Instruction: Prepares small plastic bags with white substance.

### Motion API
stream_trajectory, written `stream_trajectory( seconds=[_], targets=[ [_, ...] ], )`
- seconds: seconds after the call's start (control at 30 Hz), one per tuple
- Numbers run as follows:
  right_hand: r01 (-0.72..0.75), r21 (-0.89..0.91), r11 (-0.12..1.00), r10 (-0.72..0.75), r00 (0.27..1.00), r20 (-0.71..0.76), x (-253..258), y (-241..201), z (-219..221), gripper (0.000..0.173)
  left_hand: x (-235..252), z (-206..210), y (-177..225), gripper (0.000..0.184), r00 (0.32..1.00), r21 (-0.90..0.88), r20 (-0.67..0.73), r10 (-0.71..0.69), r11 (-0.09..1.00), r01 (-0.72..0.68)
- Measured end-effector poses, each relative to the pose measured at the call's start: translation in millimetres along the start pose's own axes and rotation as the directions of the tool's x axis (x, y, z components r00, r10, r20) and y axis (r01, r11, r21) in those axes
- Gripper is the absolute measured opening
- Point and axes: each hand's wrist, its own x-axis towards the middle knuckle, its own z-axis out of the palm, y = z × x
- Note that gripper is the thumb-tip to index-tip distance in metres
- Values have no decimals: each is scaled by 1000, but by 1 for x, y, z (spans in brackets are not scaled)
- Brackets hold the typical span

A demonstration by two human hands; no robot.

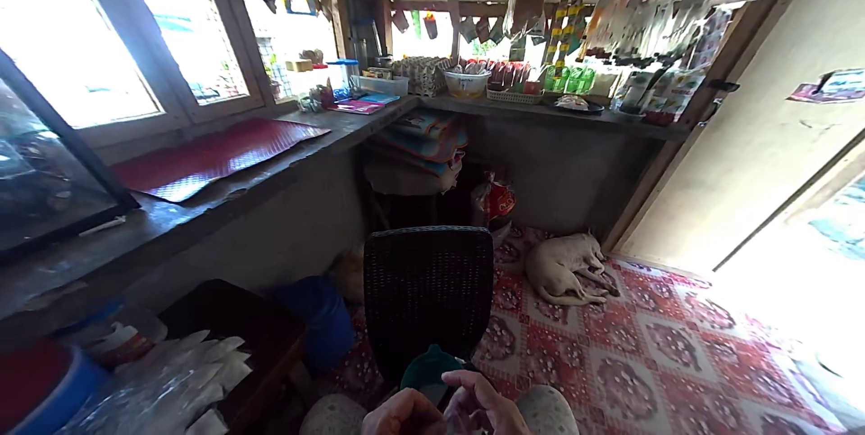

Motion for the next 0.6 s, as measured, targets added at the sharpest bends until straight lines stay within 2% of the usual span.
stream_trajectory(
  seconds=[0.03,0.07,0.13,0.17,0.3,0.37,0.43,0.53,0.6],
  targets=[
    [-14,-11,1000,14,1000,-13,-1,0,1,59,-1,1,1,10,1000,-3,-26,-10,1000,10],
    [-33,-21,999,32,999,-42,-2,0,2,50,-1,1,3,9,999,-10,-46,-23,1000,23],
    [-72,-3,997,71,990,-125,-2,-2,3,21,-2,1,5,7,997,-46,-66,-46,998,43],
    [-83,34,996,88,985,-151,-1,-3,2,12,-2,1,5,8,996,-85,-71,-58,995,52],
    [-75,177,981,103,983,-154,9,-12,-4,13,3,-1,7,24,997,-297,-47,-62,954,45],
    [-52,223,973,89,984,-155,12,-17,-5,11,7,-3,13,40,999,-327,-22,-50,944,40],
    [-36,270,962,79,985,-153,13,-21,-5,9,7,-3,18,46,999,-313,-27,-40,949,29],
    [-20,296,955,66,987,-144,12,-22,-3,7,6,-2,21,40,999,-310,-39,8,951,-20],
    [-16,310,951,63,988,-142,10,-21,-2,7,7,0,22,24,998,-343,-64,19,939,-40]
  ],
)
